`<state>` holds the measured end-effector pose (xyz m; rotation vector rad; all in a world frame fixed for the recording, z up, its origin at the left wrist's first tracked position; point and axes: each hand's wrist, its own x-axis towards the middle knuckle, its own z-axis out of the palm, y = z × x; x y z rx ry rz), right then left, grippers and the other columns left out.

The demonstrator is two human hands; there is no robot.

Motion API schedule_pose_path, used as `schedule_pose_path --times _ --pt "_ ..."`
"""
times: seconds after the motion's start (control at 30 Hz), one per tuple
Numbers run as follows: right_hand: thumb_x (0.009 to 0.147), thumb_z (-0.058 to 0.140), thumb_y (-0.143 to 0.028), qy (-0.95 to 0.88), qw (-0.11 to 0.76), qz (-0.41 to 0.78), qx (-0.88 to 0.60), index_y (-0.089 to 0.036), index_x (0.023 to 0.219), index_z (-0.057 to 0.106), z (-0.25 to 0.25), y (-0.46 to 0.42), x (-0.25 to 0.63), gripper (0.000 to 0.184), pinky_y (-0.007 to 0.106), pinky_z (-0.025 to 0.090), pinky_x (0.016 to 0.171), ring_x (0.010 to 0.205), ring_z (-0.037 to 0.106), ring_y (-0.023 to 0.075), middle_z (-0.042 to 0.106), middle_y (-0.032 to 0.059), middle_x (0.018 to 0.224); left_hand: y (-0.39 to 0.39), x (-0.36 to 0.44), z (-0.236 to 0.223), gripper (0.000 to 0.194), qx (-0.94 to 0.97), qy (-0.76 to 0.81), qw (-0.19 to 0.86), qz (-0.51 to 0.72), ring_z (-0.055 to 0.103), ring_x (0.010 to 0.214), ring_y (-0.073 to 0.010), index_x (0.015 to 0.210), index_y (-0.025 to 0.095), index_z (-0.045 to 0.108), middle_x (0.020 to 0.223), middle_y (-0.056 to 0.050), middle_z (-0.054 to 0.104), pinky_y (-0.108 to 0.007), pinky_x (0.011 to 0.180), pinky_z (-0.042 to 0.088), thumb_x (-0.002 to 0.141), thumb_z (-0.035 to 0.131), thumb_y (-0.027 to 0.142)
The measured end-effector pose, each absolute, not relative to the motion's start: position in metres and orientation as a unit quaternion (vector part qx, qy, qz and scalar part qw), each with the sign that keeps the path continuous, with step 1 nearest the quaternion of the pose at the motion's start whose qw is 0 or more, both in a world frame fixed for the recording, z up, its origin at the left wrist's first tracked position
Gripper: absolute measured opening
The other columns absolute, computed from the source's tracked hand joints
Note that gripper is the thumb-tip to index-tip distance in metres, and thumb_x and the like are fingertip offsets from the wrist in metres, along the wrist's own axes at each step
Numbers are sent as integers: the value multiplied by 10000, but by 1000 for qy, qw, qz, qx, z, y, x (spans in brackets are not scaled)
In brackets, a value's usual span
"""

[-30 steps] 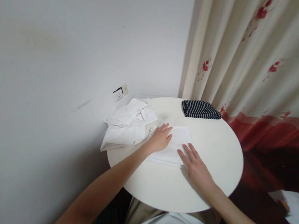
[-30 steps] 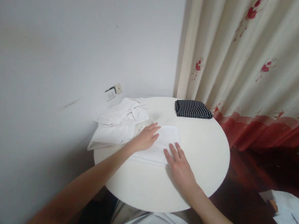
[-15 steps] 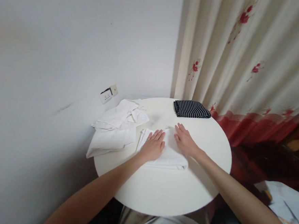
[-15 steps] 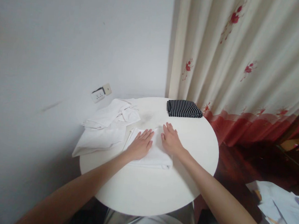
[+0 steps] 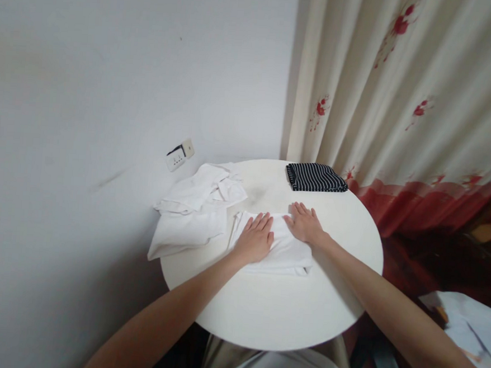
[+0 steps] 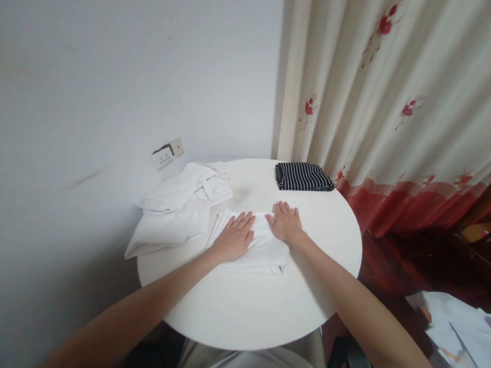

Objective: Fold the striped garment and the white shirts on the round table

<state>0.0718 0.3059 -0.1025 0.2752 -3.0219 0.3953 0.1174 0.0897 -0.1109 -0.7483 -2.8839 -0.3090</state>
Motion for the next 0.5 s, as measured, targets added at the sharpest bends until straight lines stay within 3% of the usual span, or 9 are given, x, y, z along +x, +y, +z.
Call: schedule_pose_path --times 0.17,0.3,0.4,0.5 --pt "1056 314 -409 -981 115 159 -16 36 1515 340 -74 324 62 639 658 144 1167 1509 196 407 261 330 1588 89 115 -114 558 -246 -961 69 -105 222 1529 -274 1548 161 379 1646 -89 286 -512 1242 167 1025 298 336" --pt "1041 385 -391 -964 123 165 167 -127 1501 452 -60 305 109 534 510 217 1213 1526 217 289 309 175 1625 89 115 -113 557 -247 -962 67 -99 206 1533 -280 1542 140 389 1648 -95 278 -519 1242 168 1027 290 327" --pt "997 479 -486 -930 99 159 317 -224 1532 420 -70 295 161 599 558 193 1222 1522 237 290 314 115 1631 89 116 -112 561 -251 -961 73 -87 199 1536 -272 1543 127 382 1650 -93 273 -516 1241 186 1029 287 329" --pt "963 548 -433 -925 100 155 333 -222 1561 370 -89 304 194 658 556 220 1221 1523 231 297 282 113 1642 89 116 -113 559 -246 -963 81 -73 213 1533 -255 1546 142 379 1652 -73 270 -504 1243 196 1035 274 344"
